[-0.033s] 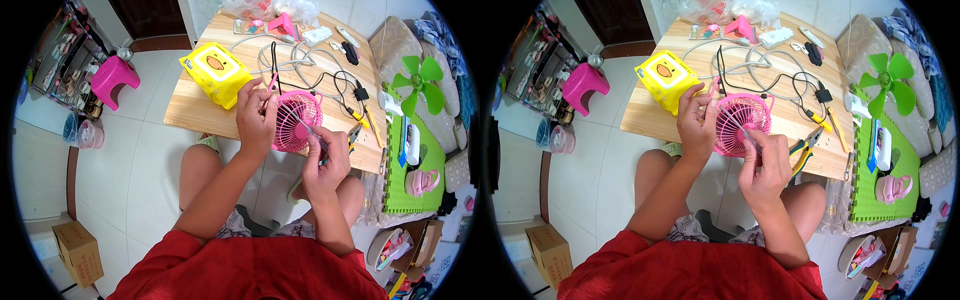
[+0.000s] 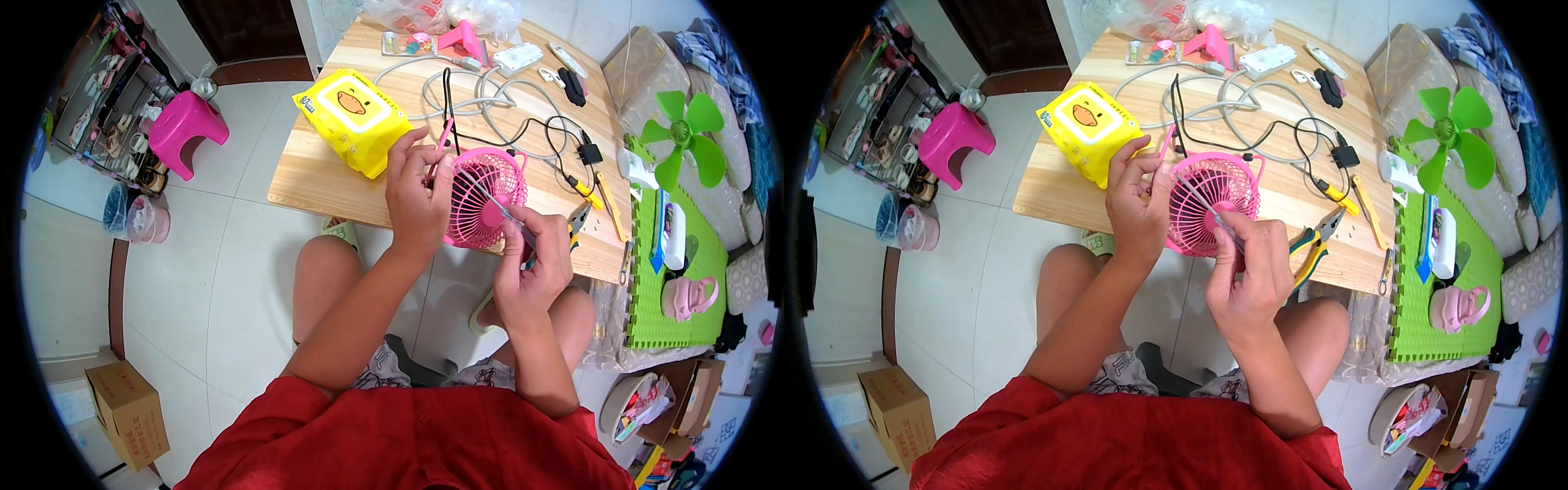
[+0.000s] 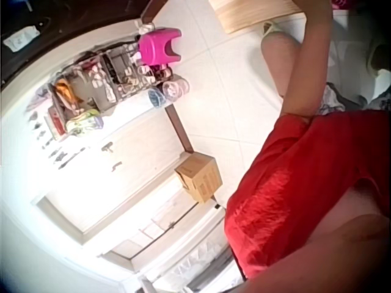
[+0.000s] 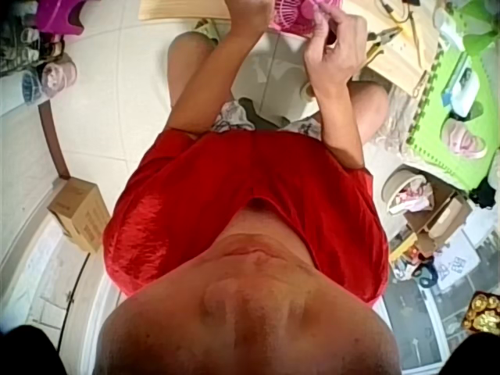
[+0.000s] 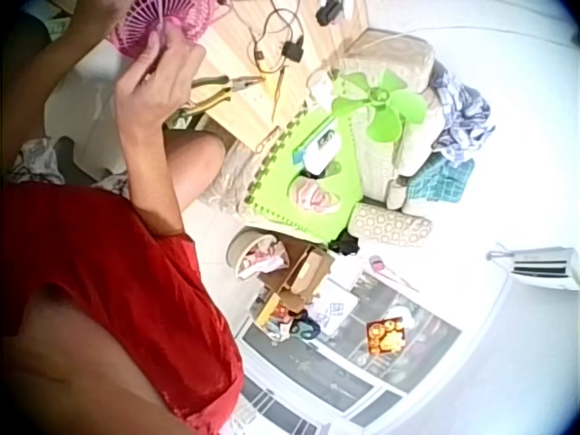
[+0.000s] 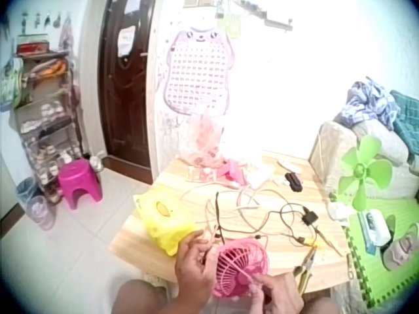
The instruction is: The person uses a screwdriver to tighten screws on the back of a pink fan, handles a wire, and uses pliers to work on the electrical components.
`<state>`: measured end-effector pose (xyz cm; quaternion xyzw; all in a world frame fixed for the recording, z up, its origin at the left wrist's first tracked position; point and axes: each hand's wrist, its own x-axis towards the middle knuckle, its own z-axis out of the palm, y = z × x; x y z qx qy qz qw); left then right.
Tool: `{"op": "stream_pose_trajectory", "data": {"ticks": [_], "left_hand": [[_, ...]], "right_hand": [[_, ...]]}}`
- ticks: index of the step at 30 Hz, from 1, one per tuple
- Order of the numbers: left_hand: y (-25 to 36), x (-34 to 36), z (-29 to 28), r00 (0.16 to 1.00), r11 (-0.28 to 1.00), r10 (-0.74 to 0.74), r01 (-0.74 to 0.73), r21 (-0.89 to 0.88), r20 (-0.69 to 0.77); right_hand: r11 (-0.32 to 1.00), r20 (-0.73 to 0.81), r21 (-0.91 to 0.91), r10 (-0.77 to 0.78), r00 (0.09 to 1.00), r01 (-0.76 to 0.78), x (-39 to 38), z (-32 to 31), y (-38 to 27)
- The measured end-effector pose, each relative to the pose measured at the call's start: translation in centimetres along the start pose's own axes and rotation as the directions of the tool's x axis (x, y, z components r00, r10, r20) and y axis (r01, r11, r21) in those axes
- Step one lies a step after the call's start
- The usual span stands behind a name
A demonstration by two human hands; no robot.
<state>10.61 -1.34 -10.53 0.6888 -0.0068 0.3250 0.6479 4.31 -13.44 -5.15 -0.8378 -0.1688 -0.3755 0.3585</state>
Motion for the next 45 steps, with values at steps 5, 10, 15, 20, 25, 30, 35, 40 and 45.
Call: {"op": "stream_pose_trajectory", "data": {"ticks": [5,10,15,20,25,30,35,40,45], "left_hand": [[0.2,0.0,-0.1,1.000,1.000,-0.006,0.006,0.008,0.001],[0.4,0.1,-0.1,1.000,0.999,0.011,-0.011,0.038,0.000],[0.2,0.0,-0.2,1.000,1.000,-0.012,0.012,0.006,-0.011],[-0.2,0.0,0.1,1.000,1.000,0.016,-0.017,-0.017,-0.013],[-0.1,0.0,0.0,1.000,0.999,0.015,-0.015,-0.035,-0.013],[0.1,0.0,-0.1,1.000,1.000,-0.008,0.008,-0.011,-0.001],[0.2,0.0,0.0,1.000,1.000,-0.005,0.005,-0.005,-0.002],[-0.2,-0.1,-0.2,0.999,0.996,-0.033,0.034,-0.084,0.012],[1.0,-0.1,-1.0,0.970,0.987,-0.061,0.094,-0.131,0.236]], "right_hand": [[1.000,0.007,-0.001,0.029,1.000,-0.029,-0.1,0.0,-0.2],[0.994,0.060,-0.011,0.105,0.993,-0.105,0.1,-0.3,-0.8],[0.999,0.084,-0.034,-0.003,0.996,0.006,0.6,-0.4,-0.6],[0.998,0.097,-0.049,-0.030,0.995,0.035,0.8,-0.6,-0.6],[1.000,0.082,-0.010,0.003,0.997,-0.002,0.6,-0.5,-0.6],[1.000,0.106,-0.028,-0.006,0.994,0.009,0.8,-0.8,-0.7],[0.996,0.051,0.025,-0.090,0.995,0.088,0.8,-0.4,-0.2],[0.999,0.100,-0.035,-0.015,0.995,0.019,0.8,-0.5,-0.5],[0.995,0.056,-0.066,-0.070,0.996,0.074,0.9,-0.7,0.6]]}}
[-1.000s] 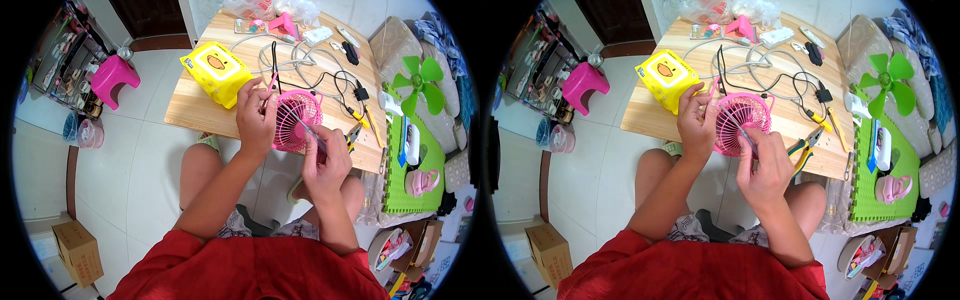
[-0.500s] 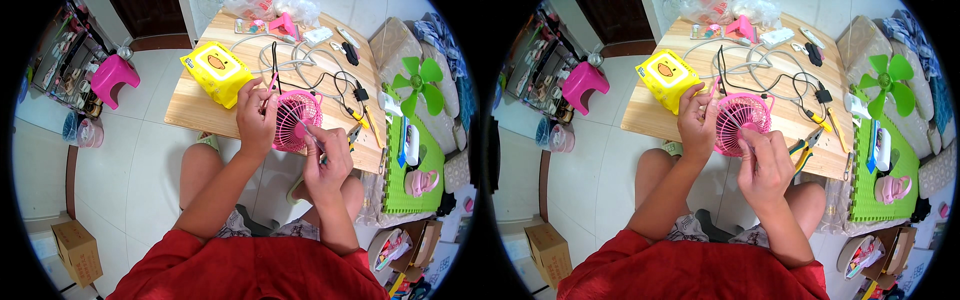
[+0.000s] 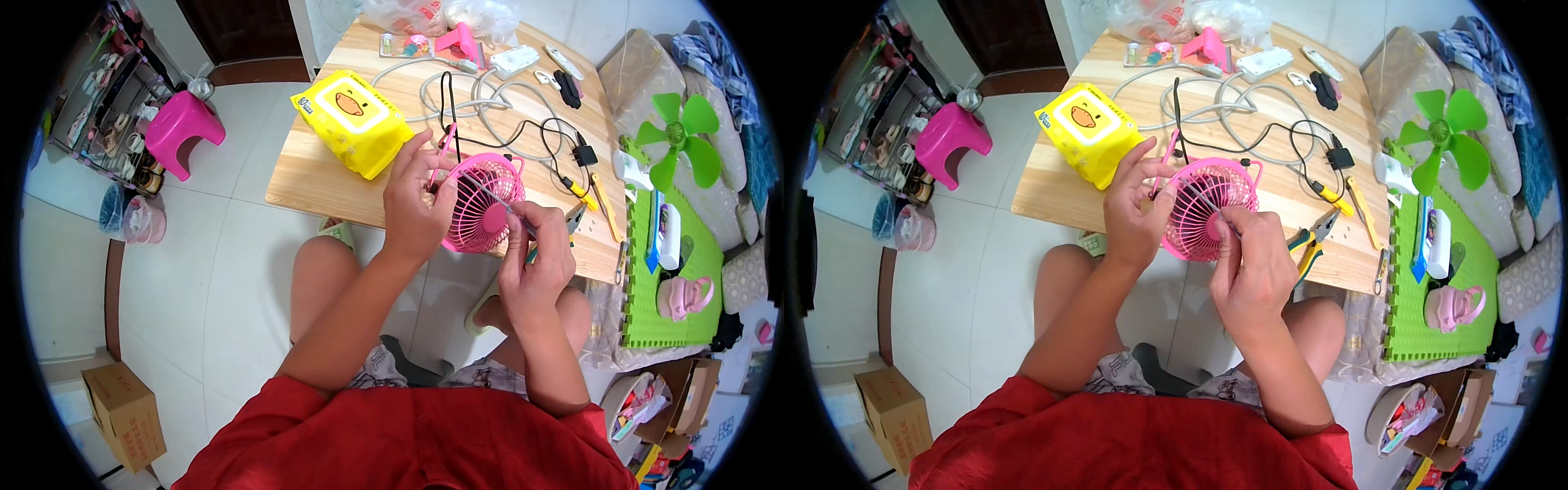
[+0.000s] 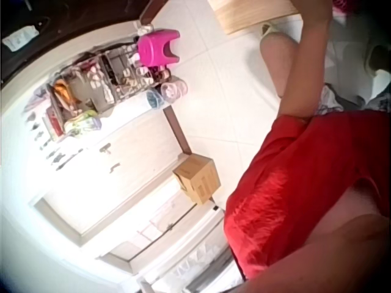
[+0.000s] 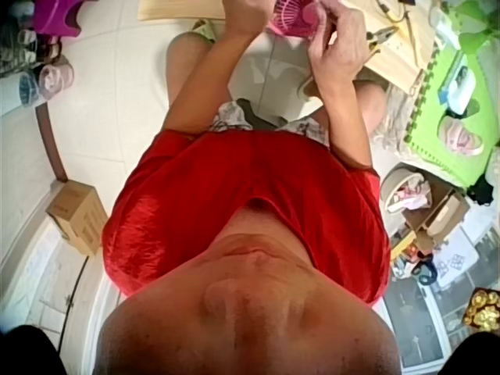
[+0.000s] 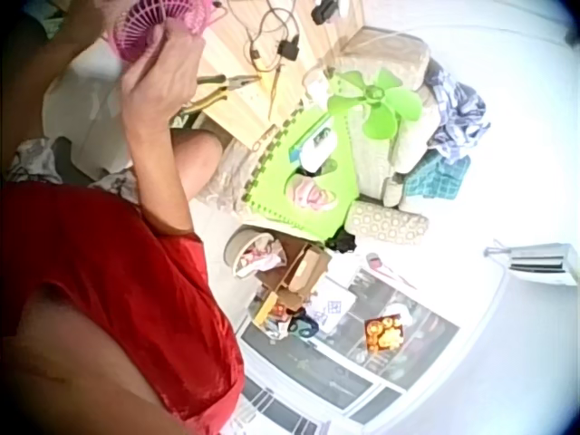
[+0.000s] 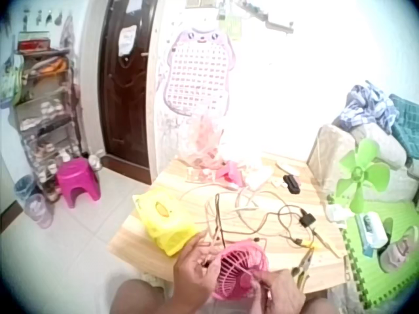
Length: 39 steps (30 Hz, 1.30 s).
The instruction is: The person uses a screwdriver to tighten screws on the back of a pink fan, handles a wire, and uses pliers to work on the electrical components.
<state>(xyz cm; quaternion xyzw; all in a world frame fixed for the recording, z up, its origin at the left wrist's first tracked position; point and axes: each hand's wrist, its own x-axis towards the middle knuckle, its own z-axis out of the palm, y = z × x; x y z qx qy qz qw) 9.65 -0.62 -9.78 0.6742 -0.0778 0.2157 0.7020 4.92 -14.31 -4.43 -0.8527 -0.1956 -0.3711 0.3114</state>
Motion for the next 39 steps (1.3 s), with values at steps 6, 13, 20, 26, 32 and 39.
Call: {"op": "stream_pose_trajectory", "data": {"ticks": [6,13,20,26,32,39], "left_hand": [[-1.0,0.0,-0.5,1.000,0.999,0.016,-0.016,0.040,0.002],[0.2,0.0,0.0,0.998,0.997,-0.056,0.056,0.057,-0.002],[-0.3,-0.1,0.1,0.998,0.998,-0.062,0.061,-0.017,-0.019],[-0.4,-0.3,0.2,0.997,0.997,-0.077,0.078,0.008,-0.003],[-0.2,-0.4,0.2,0.999,0.998,-0.047,0.047,0.035,-0.005],[-0.2,-0.5,0.4,0.999,0.999,-0.041,0.041,0.027,-0.028]], "right_hand": [[0.999,0.006,0.031,-0.020,1.000,0.020,-0.2,0.1,-0.4],[0.990,0.036,-0.032,0.141,0.989,-0.140,-1.1,-0.7,-0.4],[0.990,0.075,-0.103,0.101,0.992,-0.093,-0.2,-1.6,-0.6],[0.972,0.228,-0.229,0.095,0.969,-0.042,0.1,-2.2,-0.9],[0.978,0.283,-0.016,0.203,0.938,-0.207,0.4,-1.8,-1.1],[0.987,0.219,-0.156,0.067,0.973,-0.032,1.2,-2.0,-0.7]]}}
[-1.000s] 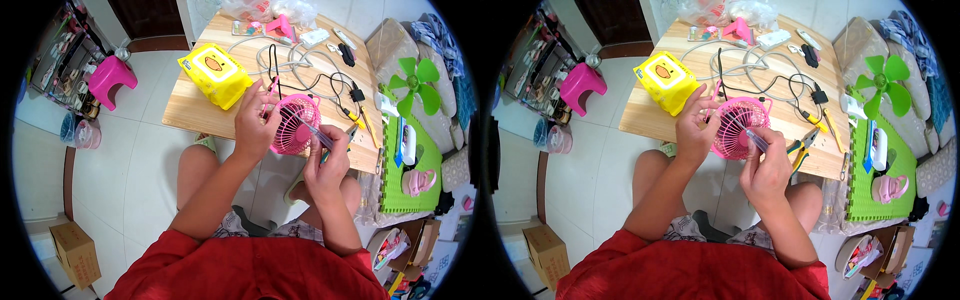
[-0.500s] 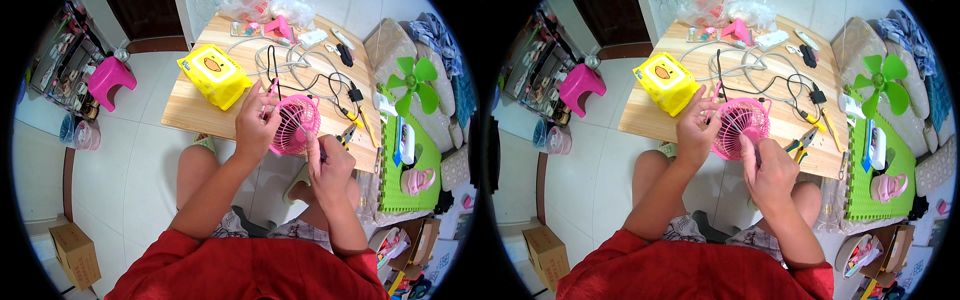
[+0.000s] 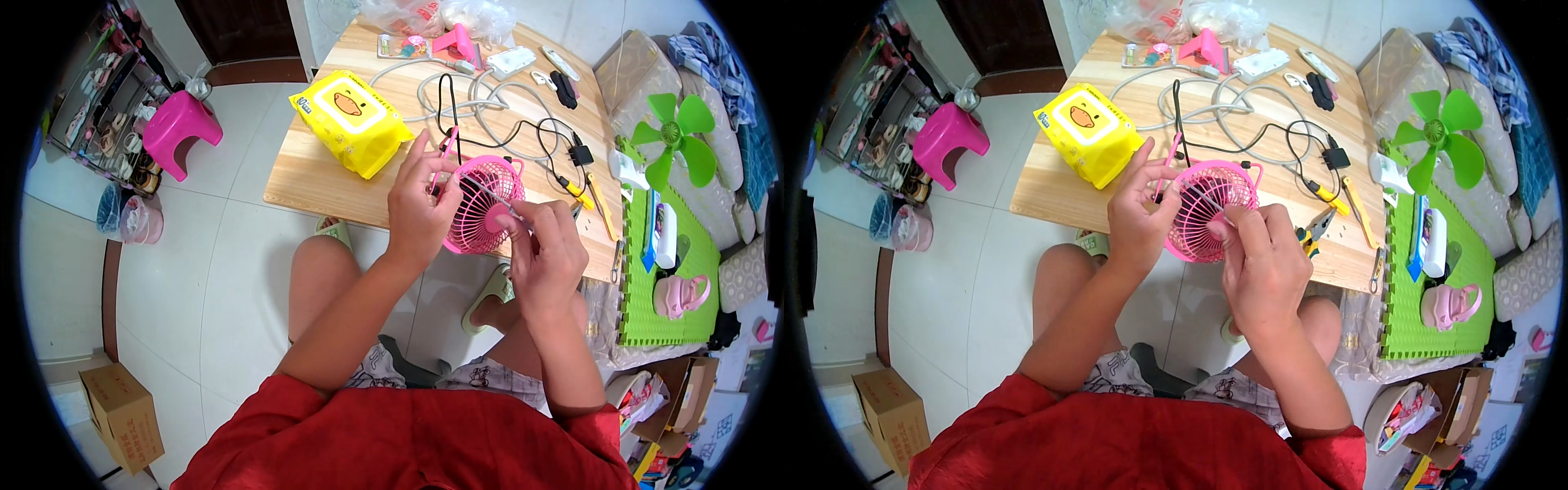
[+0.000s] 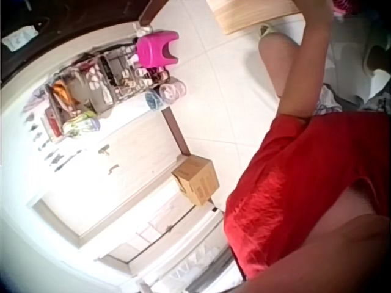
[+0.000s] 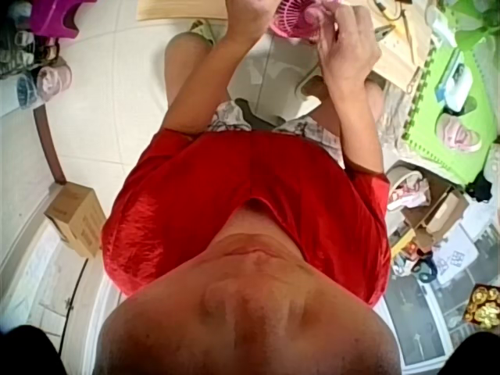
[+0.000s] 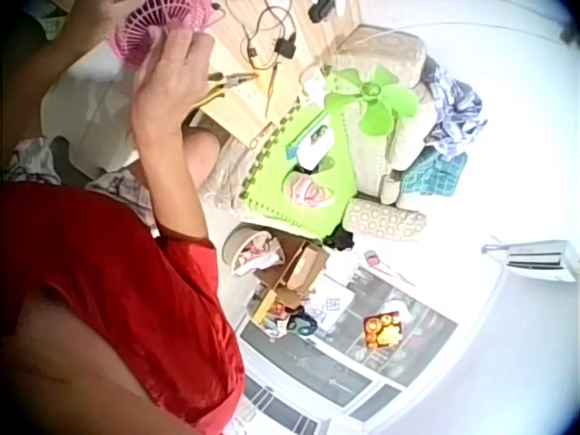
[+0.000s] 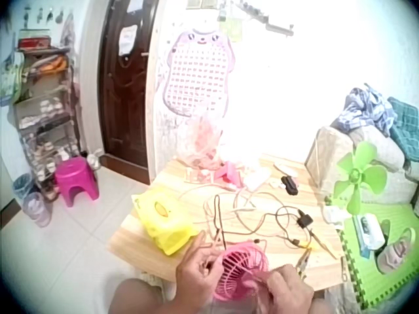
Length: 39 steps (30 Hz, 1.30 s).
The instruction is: The person uses a screwdriver to tighten screws on the back of a pink fan, handles a wire, and uses pliers to work on the electrical components.
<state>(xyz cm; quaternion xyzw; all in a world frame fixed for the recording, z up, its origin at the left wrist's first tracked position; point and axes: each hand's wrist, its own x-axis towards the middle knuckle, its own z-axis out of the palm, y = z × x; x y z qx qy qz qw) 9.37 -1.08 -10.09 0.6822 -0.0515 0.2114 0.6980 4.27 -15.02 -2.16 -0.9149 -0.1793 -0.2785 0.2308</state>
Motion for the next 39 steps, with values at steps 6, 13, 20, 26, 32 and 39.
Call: {"op": "stream_pose_trajectory", "data": {"ticks": [6,13,20,26,32,39], "left_hand": [[0.1,0.1,0.2,1.000,1.000,0.004,-0.003,0.017,-0.027],[-0.2,0.0,0.1,0.999,1.000,-0.027,0.026,-0.004,-0.027],[-0.4,0.1,0.2,0.999,1.000,0.013,-0.014,-0.025,-0.045],[-0.1,0.1,0.1,0.999,1.000,0.003,-0.002,0.026,-0.035],[-0.5,0.1,0.2,0.999,1.000,0.020,-0.019,0.010,-0.047],[-0.1,0.1,0.2,0.999,1.000,-0.010,0.010,-0.002,-0.035]], "right_hand": [[1.000,-0.022,0.017,-0.001,1.000,0.001,0.3,-0.1,-0.1],[0.996,0.109,-0.012,0.094,0.990,-0.093,0.2,-0.6,-0.1],[1.000,0.083,0.005,-0.002,0.997,0.001,0.7,-0.9,-0.2],[0.976,0.281,-0.202,0.141,0.949,-0.085,0.9,-1.8,-0.7],[1.000,0.101,0.010,-0.011,0.995,0.010,0.8,-1.1,0.0],[0.993,0.195,-0.074,0.103,0.975,-0.090,1.2,-1.6,-0.9]]}}
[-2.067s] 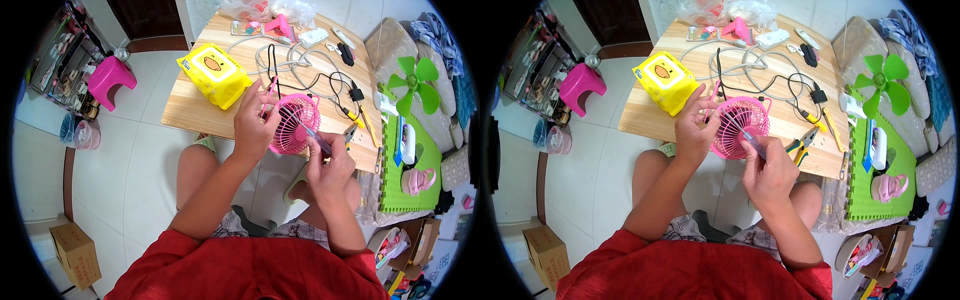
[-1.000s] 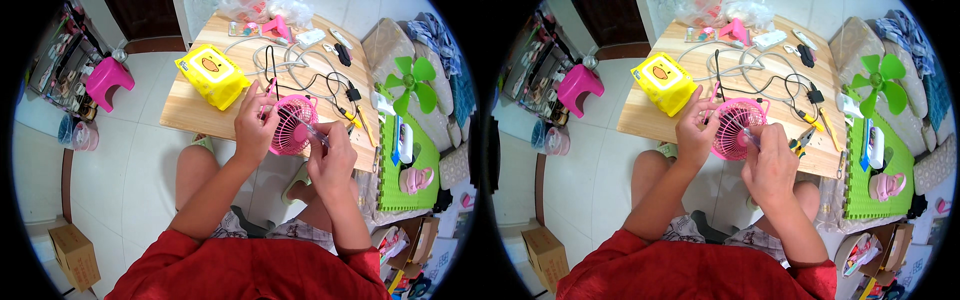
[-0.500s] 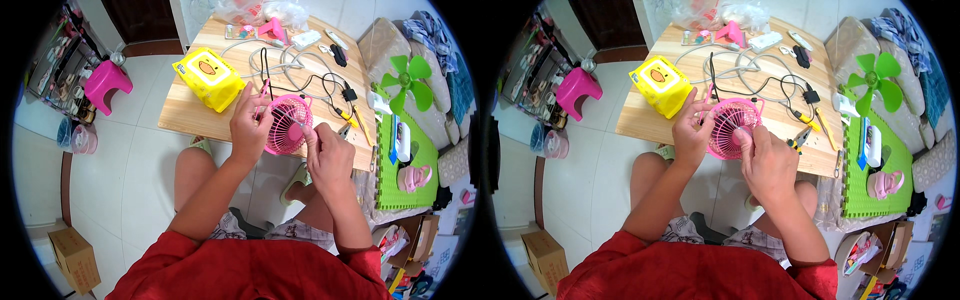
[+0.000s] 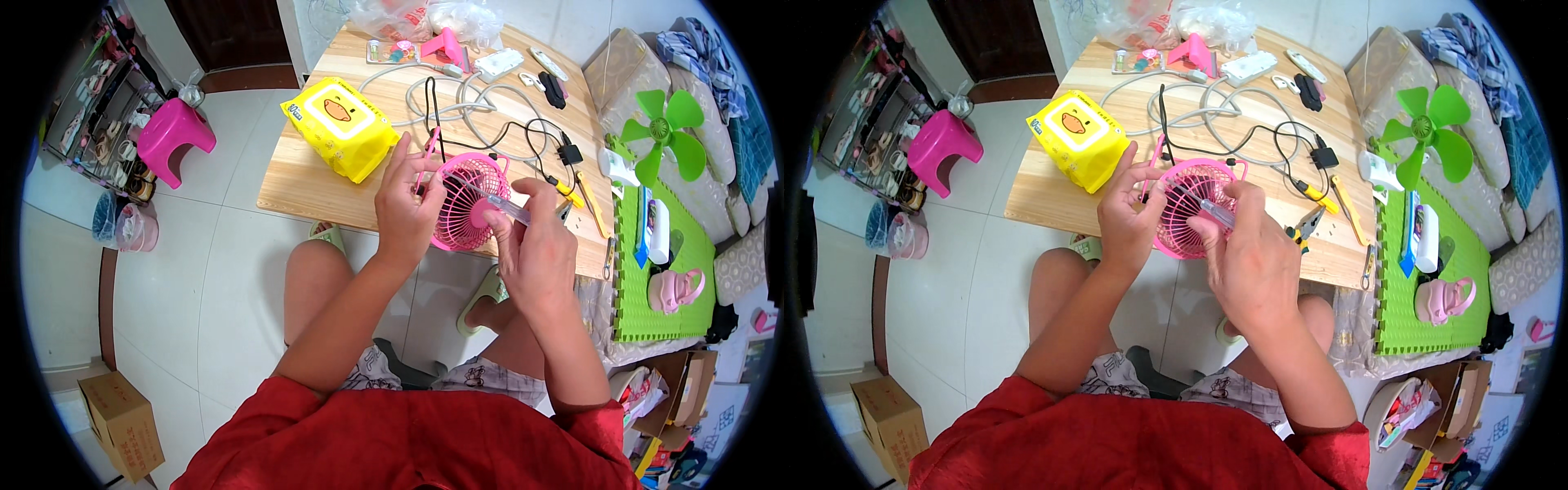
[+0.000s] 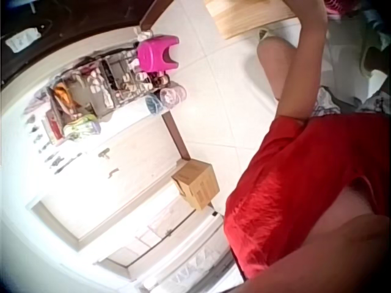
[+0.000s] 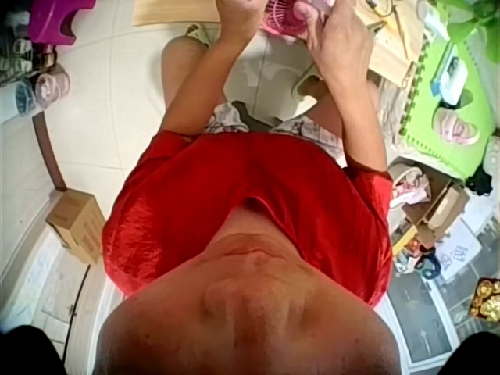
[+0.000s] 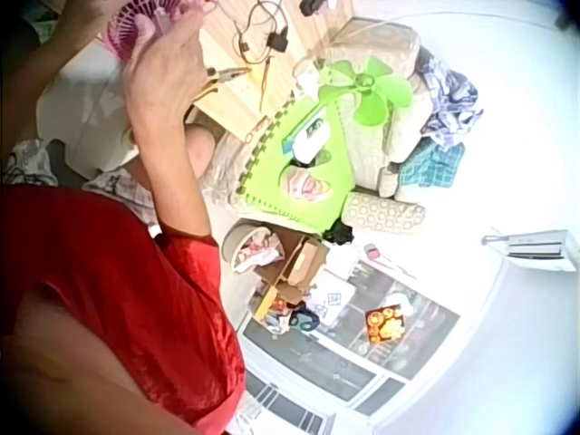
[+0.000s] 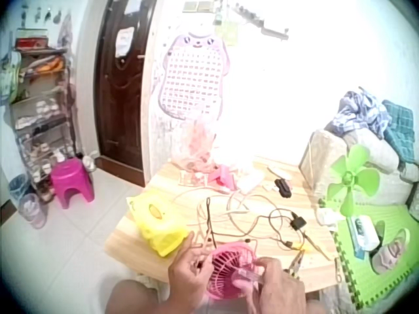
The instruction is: The person uses a screwdriver to tighten screws on the back of a pink fan, handles a wire, and uses pliers to work on the electrical components.
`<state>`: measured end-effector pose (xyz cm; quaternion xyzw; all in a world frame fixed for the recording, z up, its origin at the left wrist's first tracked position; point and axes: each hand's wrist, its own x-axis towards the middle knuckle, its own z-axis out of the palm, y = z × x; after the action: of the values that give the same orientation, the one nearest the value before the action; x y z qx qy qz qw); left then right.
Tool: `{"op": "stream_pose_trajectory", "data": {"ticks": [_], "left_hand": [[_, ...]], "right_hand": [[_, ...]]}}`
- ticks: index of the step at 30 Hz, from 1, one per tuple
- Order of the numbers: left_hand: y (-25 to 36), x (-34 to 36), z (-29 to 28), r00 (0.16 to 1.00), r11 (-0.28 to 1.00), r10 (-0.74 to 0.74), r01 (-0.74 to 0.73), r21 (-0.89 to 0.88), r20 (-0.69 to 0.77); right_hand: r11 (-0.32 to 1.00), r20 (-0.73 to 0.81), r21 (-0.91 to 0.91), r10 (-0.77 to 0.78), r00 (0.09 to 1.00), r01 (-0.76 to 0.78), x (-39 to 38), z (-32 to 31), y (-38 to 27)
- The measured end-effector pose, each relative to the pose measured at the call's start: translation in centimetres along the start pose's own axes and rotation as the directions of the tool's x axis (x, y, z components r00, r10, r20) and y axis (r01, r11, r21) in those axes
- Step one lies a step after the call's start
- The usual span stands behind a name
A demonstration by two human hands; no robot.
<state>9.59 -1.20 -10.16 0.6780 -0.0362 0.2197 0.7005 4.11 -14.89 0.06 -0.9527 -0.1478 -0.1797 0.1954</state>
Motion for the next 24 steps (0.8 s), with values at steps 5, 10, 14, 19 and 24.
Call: {"op": "stream_pose_trajectory", "data": {"ticks": [5,10,14,19,24], "left_hand": [[-0.67,0.06,0.31,0.997,0.998,0.066,-0.066,-0.005,-0.047],[-0.54,0.03,0.22,0.995,0.998,0.057,-0.058,-0.012,-0.082],[-0.25,0.06,0.13,1.000,1.000,0.025,-0.025,-0.001,-0.005],[-0.36,0.01,0.03,1.000,1.000,0.018,-0.018,-0.020,-0.008],[-0.10,0.00,-0.01,1.000,1.000,0.002,-0.002,0.006,-0.002]], "right_hand": [[0.993,-0.079,0.096,-0.055,0.995,0.062,0.00,0.42,0.39],[1.000,0.030,-0.006,0.015,0.999,-0.015,0.33,-0.33,-0.04],[0.979,-0.064,0.202,0.017,0.998,-0.004,0.26,-0.13,-0.31],[0.997,0.006,0.070,-0.026,1.000,0.025,0.25,0.03,0.30],[0.996,-0.028,0.082,-0.024,0.999,0.027,0.32,-0.07,0.00]]}}
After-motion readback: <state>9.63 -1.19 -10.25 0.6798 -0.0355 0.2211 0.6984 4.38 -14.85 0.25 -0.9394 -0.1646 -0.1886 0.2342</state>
